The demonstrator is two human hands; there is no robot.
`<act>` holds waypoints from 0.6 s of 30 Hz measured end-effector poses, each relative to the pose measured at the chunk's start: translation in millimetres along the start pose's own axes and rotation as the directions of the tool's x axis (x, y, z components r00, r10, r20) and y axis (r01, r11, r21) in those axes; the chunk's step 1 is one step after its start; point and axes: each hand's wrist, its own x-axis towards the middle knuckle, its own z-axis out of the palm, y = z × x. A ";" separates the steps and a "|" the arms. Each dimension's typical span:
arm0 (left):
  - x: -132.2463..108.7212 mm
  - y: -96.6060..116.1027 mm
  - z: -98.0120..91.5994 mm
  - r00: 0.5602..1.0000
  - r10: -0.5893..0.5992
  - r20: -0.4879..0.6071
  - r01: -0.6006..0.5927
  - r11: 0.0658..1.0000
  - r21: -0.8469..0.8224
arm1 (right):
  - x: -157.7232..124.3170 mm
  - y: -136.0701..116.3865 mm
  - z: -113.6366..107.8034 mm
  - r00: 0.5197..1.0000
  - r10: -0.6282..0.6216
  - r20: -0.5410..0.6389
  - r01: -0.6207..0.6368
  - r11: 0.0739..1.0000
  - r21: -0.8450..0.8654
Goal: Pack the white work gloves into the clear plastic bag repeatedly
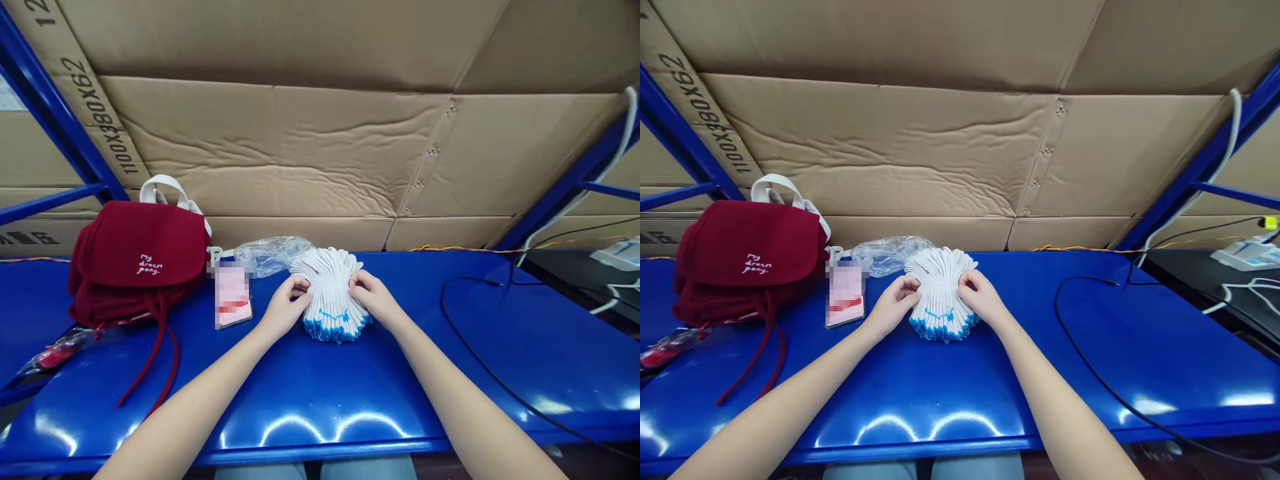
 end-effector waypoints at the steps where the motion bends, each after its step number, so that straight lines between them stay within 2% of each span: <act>1: 1.5 -0.1 -0.7 1.000 0.024 0.014 -0.025 0.999 0.033 | 1.0 0.9 0.8 1.000 -0.011 0.013 0.011 1.000 -0.002; 5: 6.1 0.7 -0.9 0.991 0.083 0.108 -0.094 0.990 0.107 | 5.3 4.4 4.5 0.998 -0.054 0.042 0.055 0.998 -0.015; 7: 7.3 2.0 -0.5 0.988 0.104 0.113 -0.121 0.979 0.163 | 5.4 5.2 6.7 0.998 -0.061 0.033 0.062 0.998 -0.015; 12: 6.7 6.6 -1.1 0.985 0.137 0.108 -0.165 0.931 0.326 | -2.1 6.6 12.0 0.996 -0.006 -0.092 0.009 0.999 0.032; 15: 4.8 8.1 -0.2 0.993 0.094 0.073 -0.111 0.951 0.288 | -7.3 7.7 15.3 0.968 0.022 -0.250 -0.016 1.000 0.026; 18: 3.2 7.9 1.8 0.998 -0.051 0.031 0.044 0.978 0.204 | -10.6 7.9 18.3 0.944 0.025 -0.330 -0.027 1.000 -0.002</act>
